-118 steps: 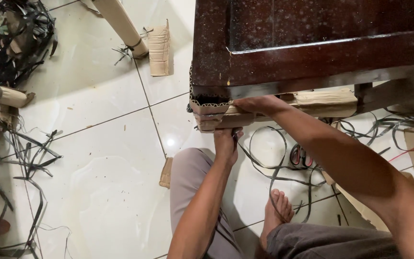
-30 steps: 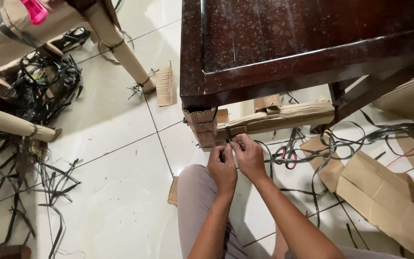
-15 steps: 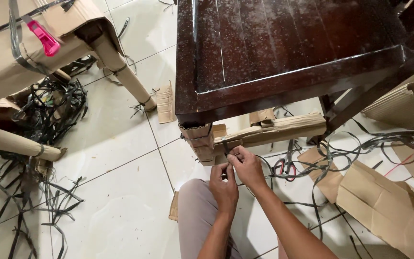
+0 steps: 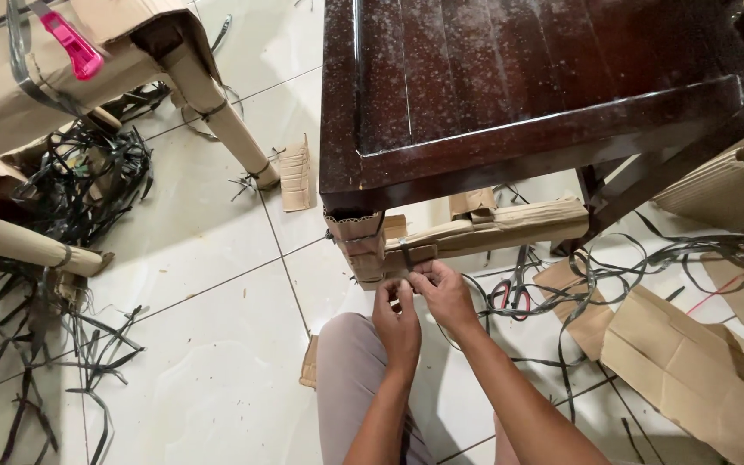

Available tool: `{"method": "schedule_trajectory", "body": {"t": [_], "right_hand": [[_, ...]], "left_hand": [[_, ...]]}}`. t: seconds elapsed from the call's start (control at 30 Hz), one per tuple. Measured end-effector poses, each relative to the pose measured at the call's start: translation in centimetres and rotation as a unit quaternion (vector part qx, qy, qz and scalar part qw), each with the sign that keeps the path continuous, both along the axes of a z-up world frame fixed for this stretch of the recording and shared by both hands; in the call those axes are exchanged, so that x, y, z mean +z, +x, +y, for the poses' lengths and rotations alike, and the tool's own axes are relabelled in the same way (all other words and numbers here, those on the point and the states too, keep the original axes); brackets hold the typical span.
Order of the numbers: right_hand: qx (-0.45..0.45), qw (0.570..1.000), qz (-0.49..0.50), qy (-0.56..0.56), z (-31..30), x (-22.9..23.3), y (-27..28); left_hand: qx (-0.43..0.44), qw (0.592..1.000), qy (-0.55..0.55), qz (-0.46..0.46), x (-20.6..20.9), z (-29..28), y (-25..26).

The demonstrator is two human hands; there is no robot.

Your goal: Wrapping a furniture leg with cardboard and securing it with plastic straps

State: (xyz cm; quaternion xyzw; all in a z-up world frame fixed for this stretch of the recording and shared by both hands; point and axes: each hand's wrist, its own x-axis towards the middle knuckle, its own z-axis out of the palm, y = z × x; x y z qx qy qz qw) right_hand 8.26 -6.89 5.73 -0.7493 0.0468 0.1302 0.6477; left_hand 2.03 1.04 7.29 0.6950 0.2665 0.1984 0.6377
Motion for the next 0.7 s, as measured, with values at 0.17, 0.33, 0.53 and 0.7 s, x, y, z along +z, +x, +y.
{"method": "schedule_trajectory", "body": {"t": [0.17, 0.33, 0.53, 0.7], "right_hand": [[-0.004, 1.0, 0.024, 0.009, 0.1, -0.4, 0.0], [-0.001, 0.999, 0.031, 0.031, -0.2, -0.6, 0.0], [0.006, 0.997, 0.048, 0.063, -0.7, -1.4, 0.1], [0.019, 0.992, 0.069, 0.105, -1.0, -0.7, 0.1]], "left_hand": [[-0.004, 0.999, -0.034, -0.023, -3.6, 0.6, 1.3], [-0.052, 0.995, 0.025, -0.075, -1.8, 1.0, 1.2], [-0.084, 0.978, 0.158, -0.109, -3.4, 2.1, 1.8], [-0.052, 0.98, 0.144, -0.126, -3.2, 2.2, 2.2]]}}
